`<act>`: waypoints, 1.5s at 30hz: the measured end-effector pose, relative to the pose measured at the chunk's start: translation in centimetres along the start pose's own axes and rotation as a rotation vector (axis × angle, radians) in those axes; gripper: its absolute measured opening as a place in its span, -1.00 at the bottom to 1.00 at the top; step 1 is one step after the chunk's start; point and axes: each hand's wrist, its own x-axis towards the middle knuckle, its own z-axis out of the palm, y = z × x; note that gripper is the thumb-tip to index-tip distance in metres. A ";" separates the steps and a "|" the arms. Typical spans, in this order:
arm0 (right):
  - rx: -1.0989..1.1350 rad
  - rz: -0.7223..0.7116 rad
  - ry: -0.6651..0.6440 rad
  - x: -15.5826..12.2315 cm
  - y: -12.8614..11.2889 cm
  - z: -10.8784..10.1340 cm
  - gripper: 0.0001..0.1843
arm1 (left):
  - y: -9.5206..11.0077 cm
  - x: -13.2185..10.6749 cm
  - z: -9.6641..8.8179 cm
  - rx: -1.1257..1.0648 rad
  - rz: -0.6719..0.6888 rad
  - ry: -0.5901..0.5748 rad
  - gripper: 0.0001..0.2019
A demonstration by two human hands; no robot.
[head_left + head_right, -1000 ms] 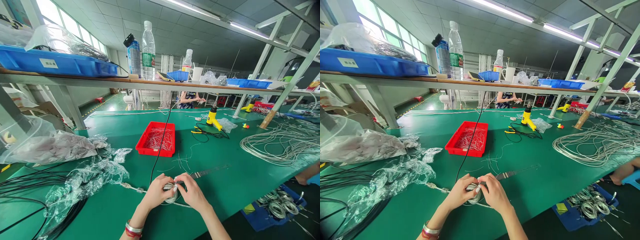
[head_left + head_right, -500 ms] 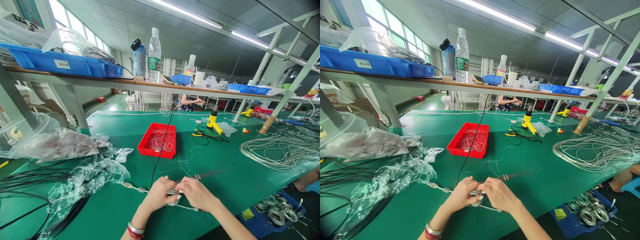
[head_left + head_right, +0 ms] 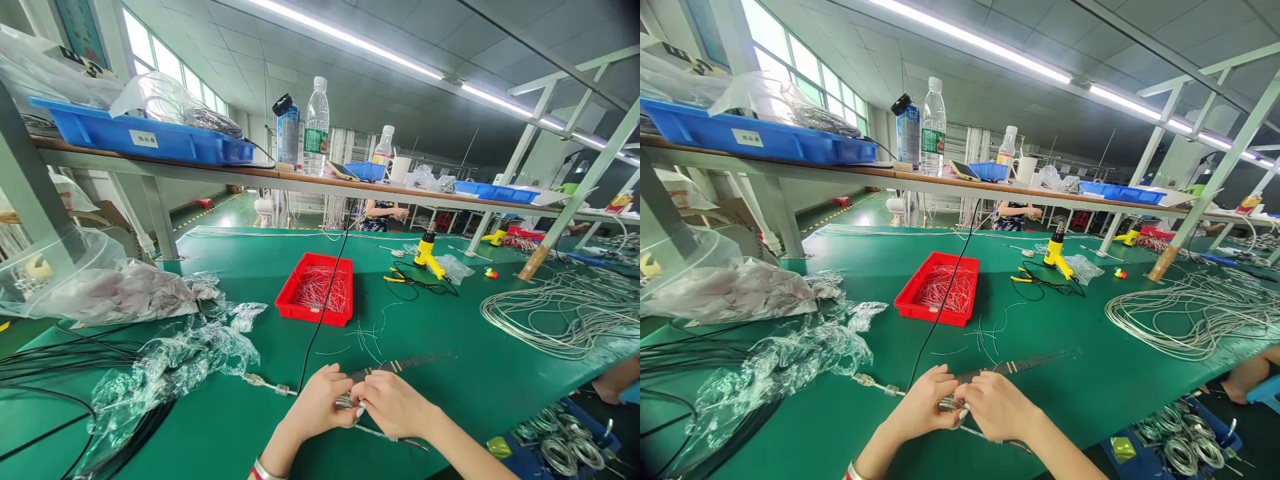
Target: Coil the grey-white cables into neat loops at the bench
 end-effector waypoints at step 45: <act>0.176 0.011 0.115 -0.6 1.3 3.3 -0.70 | 0.9 -0.8 -1.3 -0.066 0.021 -0.108 -0.71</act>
